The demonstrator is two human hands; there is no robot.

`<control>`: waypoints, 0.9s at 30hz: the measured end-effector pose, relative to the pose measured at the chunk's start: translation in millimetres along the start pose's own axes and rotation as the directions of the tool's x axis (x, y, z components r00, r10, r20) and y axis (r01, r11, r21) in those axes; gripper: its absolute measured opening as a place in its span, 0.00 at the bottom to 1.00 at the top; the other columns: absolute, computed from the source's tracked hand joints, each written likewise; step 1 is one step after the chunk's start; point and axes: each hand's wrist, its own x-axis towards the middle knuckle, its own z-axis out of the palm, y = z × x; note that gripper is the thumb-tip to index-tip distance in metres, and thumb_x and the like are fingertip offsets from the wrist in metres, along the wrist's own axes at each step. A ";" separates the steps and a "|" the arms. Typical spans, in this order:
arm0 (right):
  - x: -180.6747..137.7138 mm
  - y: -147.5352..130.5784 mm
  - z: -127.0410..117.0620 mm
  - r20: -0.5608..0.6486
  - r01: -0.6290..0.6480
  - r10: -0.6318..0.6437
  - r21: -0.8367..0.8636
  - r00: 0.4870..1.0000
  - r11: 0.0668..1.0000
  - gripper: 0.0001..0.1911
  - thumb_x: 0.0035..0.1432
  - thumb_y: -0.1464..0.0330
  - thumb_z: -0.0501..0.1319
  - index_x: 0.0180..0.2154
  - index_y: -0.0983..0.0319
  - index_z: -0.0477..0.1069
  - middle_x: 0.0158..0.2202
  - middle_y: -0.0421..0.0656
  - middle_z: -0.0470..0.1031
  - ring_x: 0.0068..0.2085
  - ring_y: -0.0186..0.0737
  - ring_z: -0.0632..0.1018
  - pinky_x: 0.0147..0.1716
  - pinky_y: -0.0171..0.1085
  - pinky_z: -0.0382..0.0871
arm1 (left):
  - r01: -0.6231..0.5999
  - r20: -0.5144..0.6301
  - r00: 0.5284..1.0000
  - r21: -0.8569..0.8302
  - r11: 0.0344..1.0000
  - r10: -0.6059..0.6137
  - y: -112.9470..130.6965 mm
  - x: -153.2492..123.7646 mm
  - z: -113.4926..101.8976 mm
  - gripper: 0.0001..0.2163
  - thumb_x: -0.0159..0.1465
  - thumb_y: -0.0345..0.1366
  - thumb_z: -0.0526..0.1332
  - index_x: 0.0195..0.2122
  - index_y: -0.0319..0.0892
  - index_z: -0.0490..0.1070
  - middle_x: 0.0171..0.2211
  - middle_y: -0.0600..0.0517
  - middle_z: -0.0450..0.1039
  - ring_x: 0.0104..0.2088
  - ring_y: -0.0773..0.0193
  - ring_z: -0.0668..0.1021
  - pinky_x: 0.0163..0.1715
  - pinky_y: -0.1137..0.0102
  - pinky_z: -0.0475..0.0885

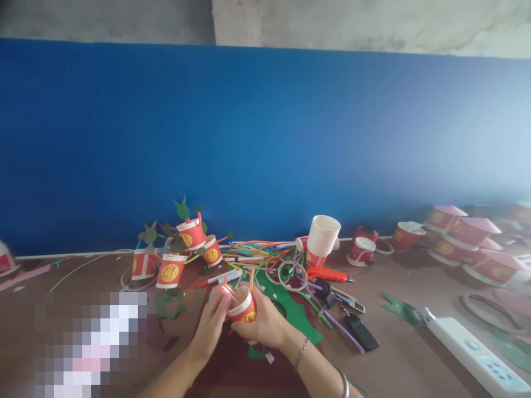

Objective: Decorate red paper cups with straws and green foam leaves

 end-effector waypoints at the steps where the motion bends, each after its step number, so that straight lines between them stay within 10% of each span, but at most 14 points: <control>1: -0.6 0.3 0.0 0.015 0.005 -0.004 -0.046 1.000 0.999 0.34 0.44 0.73 0.64 0.54 0.60 0.60 0.34 0.39 0.75 0.22 0.30 0.72 0.22 0.30 0.67 | 0.011 -0.015 1.000 0.005 1.000 -0.011 -0.3 0.4 0.7 0.15 0.63 0.47 0.56 0.38 0.42 0.73 0.39 0.48 0.72 0.43 0.56 0.72 0.48 0.65 0.65; 9: -6.7 -14.6 -4.5 0.051 0.217 -0.212 -0.326 0.976 0.920 0.44 0.43 0.71 0.67 0.61 0.56 0.53 0.51 0.48 0.70 0.48 0.50 0.73 0.47 0.45 0.67 | 0.098 -0.029 0.994 -0.153 0.983 -0.104 3.5 2.4 3.1 0.19 0.62 0.49 0.57 0.46 0.40 0.72 0.46 0.46 0.73 0.49 0.53 0.72 0.50 0.65 0.64; 13: -4.5 -16.5 -15.0 0.059 0.268 -0.262 -0.276 0.963 0.923 0.23 0.62 0.60 0.54 0.56 0.60 0.64 0.53 0.50 0.68 0.55 0.49 0.67 0.55 0.46 0.59 | 0.122 0.008 0.992 -0.187 0.975 -0.123 1.7 6.7 -1.7 0.19 0.62 0.48 0.57 0.42 0.37 0.74 0.37 0.46 0.77 0.40 0.54 0.76 0.42 0.65 0.67; 19: 6.2 -10.1 -13.7 -0.184 0.305 -0.365 -0.285 0.913 0.909 0.18 0.63 0.60 0.53 0.27 0.62 0.72 0.30 0.44 0.69 0.33 0.38 0.70 0.35 0.36 0.67 | 0.066 -0.060 0.995 -0.201 0.977 -0.080 -2.3 8.0 -3.6 0.17 0.61 0.47 0.59 0.41 0.37 0.72 0.37 0.47 0.75 0.39 0.57 0.75 0.41 0.68 0.67; 27: -0.7 -16.3 -3.5 -0.280 0.198 -0.155 0.134 0.948 0.971 0.17 0.57 0.56 0.59 0.34 0.63 0.74 0.32 0.44 0.72 0.32 0.37 0.71 0.31 0.33 0.65 | 0.100 0.008 0.995 -0.177 0.979 -0.100 5.4 6.8 -1.4 0.18 0.58 0.51 0.61 0.37 0.39 0.74 0.38 0.45 0.75 0.42 0.53 0.74 0.46 0.65 0.67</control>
